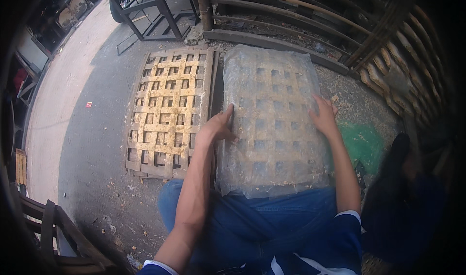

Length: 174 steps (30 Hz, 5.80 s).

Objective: The person sits on the ground and assembles a stack of wooden lattice trays. They place a clear plastic sheet between trays, press down to smooth it, and lift the stack to inspect the alignment. The person handles the trays and plastic sheet by hand.

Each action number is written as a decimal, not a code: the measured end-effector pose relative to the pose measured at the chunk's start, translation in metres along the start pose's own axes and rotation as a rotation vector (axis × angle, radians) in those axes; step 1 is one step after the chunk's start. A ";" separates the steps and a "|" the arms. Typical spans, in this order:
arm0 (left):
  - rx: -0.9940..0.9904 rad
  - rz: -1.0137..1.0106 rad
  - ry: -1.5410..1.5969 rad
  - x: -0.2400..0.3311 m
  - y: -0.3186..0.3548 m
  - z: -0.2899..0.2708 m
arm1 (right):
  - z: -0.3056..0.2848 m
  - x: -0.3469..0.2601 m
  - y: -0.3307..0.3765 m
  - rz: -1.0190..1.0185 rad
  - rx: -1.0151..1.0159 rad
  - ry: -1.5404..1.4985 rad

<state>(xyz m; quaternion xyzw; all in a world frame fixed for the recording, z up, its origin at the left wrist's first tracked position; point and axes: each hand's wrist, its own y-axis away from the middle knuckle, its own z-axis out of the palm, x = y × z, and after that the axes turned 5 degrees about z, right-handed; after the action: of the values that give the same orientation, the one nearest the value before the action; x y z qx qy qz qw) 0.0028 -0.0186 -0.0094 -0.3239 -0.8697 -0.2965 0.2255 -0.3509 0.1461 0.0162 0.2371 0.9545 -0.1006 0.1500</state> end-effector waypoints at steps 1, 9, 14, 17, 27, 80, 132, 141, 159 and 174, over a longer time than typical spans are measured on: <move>-0.001 0.011 -0.009 0.000 0.000 -0.002 | -0.011 0.008 0.022 0.033 -0.027 -0.005; 0.124 0.034 -0.133 0.009 0.028 -0.006 | -0.019 -0.040 0.105 0.068 0.147 -0.518; 0.478 0.311 -0.128 0.027 0.054 0.004 | -0.005 -0.042 0.118 -0.252 0.251 -0.111; 0.404 0.366 -0.064 0.047 0.057 0.012 | 0.009 -0.018 0.098 0.003 0.173 -0.511; 0.571 0.186 -0.377 0.042 0.030 0.019 | -0.002 -0.038 0.097 0.031 0.136 -0.463; 0.449 0.303 1.335 0.067 0.058 0.016 | -0.082 0.030 0.109 0.409 0.003 -0.279; 0.487 0.200 1.225 0.080 0.061 0.018 | -0.064 0.004 0.107 0.149 -0.161 -0.399; 0.488 0.193 1.215 0.074 0.058 0.017 | -0.059 0.048 0.113 0.557 -0.382 -0.066; 0.453 0.205 1.222 0.074 0.067 0.007 | -0.032 0.060 0.119 0.726 -0.725 -0.319; 0.446 0.227 1.207 0.065 0.077 -0.001 | -0.039 0.057 0.106 0.684 -0.823 -0.324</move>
<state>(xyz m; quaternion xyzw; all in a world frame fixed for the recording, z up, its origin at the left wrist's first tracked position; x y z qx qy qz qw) 0.0117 0.0566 0.0577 -0.1357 -0.5912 -0.2133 0.7659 -0.3567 0.2725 0.0207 0.4365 0.7486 0.2996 0.3991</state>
